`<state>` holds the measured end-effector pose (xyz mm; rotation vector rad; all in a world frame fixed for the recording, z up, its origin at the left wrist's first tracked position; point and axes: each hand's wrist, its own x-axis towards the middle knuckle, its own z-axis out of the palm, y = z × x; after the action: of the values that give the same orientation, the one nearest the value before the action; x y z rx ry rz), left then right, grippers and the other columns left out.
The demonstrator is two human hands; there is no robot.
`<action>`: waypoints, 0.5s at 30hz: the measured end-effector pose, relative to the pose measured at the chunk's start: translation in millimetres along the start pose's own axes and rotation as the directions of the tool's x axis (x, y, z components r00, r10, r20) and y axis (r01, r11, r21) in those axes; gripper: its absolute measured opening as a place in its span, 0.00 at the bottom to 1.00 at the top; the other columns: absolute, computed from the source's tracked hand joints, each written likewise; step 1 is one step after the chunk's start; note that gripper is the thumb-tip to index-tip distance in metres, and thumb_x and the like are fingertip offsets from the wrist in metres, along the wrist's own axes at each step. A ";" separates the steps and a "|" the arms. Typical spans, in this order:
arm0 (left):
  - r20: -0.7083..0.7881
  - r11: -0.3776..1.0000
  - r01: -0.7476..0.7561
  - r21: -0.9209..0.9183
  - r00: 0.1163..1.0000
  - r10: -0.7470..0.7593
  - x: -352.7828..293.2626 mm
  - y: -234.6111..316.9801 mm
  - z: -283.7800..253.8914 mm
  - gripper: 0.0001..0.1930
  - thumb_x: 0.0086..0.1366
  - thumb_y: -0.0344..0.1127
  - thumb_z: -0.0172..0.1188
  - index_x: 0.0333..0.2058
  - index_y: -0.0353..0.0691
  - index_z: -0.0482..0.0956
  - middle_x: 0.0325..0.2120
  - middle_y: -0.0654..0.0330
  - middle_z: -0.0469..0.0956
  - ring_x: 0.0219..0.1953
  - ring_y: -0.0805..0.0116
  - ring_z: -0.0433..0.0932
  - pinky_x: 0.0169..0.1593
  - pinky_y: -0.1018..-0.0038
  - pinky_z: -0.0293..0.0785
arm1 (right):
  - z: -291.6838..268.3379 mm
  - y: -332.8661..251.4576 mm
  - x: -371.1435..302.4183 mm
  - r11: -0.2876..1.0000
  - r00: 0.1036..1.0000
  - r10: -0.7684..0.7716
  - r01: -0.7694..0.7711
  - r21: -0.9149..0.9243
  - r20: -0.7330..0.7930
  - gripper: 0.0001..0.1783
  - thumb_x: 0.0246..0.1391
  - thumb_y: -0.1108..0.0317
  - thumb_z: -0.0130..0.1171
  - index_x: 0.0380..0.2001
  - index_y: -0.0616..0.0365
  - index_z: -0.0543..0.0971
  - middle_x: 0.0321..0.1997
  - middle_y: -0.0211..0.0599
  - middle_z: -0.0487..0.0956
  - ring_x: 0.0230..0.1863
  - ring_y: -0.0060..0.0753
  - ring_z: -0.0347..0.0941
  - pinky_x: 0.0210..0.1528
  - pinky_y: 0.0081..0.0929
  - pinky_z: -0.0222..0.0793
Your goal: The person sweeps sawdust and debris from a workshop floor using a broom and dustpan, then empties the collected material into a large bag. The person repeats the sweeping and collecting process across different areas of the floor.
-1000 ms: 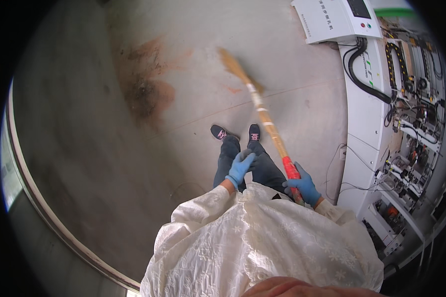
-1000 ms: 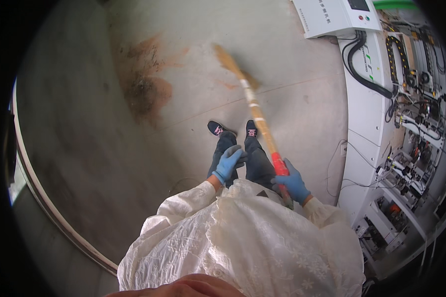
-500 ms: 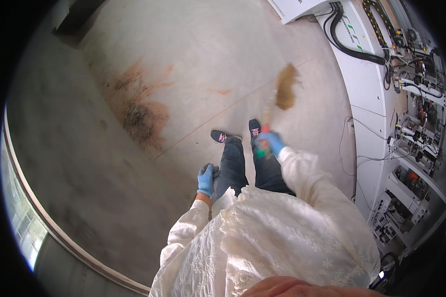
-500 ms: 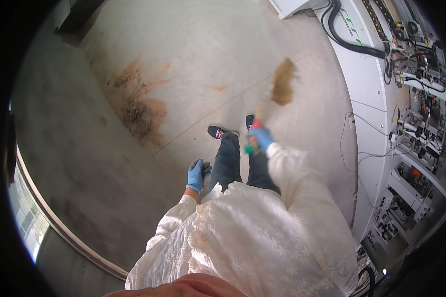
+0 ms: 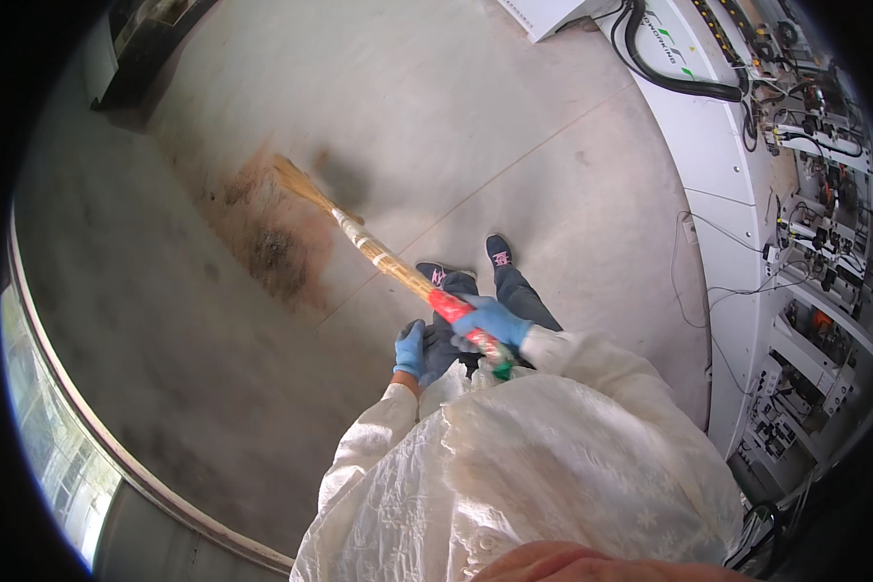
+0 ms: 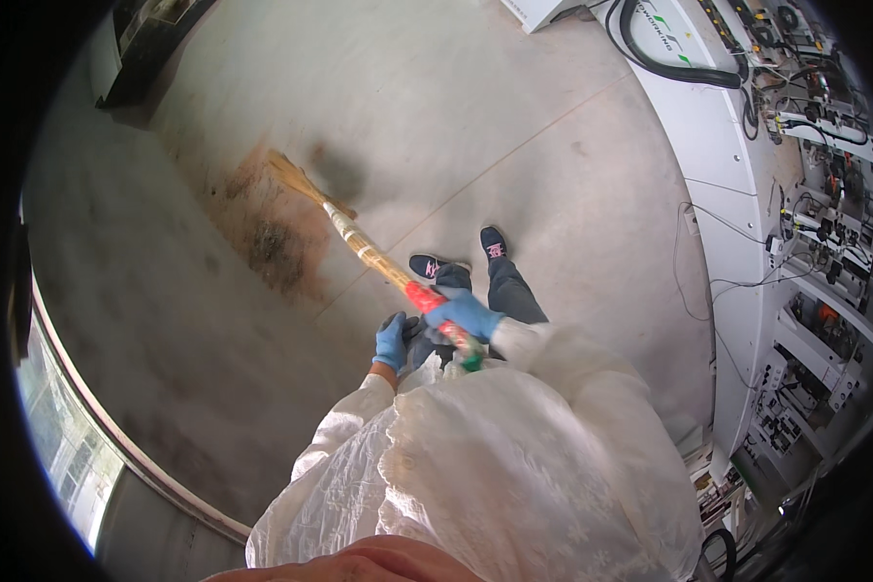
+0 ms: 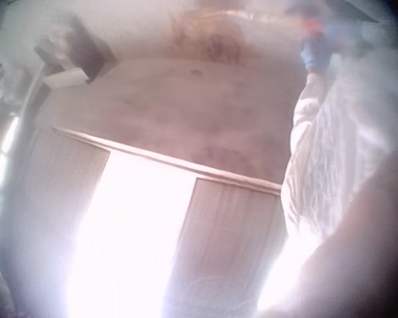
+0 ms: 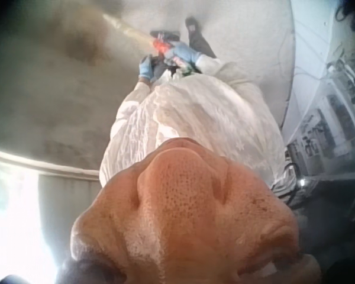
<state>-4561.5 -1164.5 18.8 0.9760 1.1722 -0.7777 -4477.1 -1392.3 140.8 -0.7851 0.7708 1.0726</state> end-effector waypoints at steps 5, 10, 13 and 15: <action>-0.055 0.990 0.041 0.138 0.998 -0.034 -6.4 27.7 12.7 0.19 0.69 0.40 0.58 0.54 0.39 0.73 0.40 0.54 0.82 0.37 0.61 0.83 0.42 0.64 0.82 | -50.0 -39.2 -112.1 0.996 0.976 -0.094 0.091 -0.025 -0.196 0.48 0.48 0.78 0.60 0.73 0.51 0.55 0.36 0.47 0.80 0.25 0.34 0.79 0.27 0.30 0.79; -0.108 0.999 -0.016 0.045 0.994 0.021 -19.5 45.3 29.7 0.17 0.69 0.41 0.59 0.52 0.41 0.74 0.39 0.55 0.83 0.35 0.62 0.83 0.37 0.66 0.81 | -119.9 -75.9 -117.9 0.960 0.844 -0.208 0.273 0.061 -0.494 0.38 0.50 0.76 0.60 0.66 0.52 0.65 0.37 0.44 0.80 0.26 0.36 0.79 0.27 0.30 0.78; -0.183 0.998 -0.046 -0.047 0.982 0.036 -28.3 50.7 37.8 0.16 0.69 0.41 0.59 0.52 0.42 0.74 0.37 0.56 0.83 0.32 0.63 0.83 0.33 0.67 0.80 | -182.9 -131.3 -68.5 0.939 0.791 -0.255 0.340 0.053 -0.556 0.20 0.50 0.72 0.61 0.48 0.54 0.74 0.33 0.37 0.76 0.31 0.35 0.79 0.30 0.33 0.78; -0.259 0.987 -0.039 -0.156 0.966 -0.003 -33.5 53.0 43.5 0.17 0.69 0.41 0.59 0.52 0.42 0.74 0.38 0.56 0.83 0.33 0.62 0.83 0.33 0.67 0.80 | -225.7 -183.3 -23.8 0.911 0.765 -0.224 0.385 0.149 -0.604 0.15 0.51 0.71 0.62 0.42 0.54 0.74 0.32 0.35 0.75 0.35 0.35 0.79 0.31 0.34 0.78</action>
<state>-4505.1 -1183.4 66.7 0.9721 1.4263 -0.5420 -4346.0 -1645.4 78.6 -0.9781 1.2235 0.4024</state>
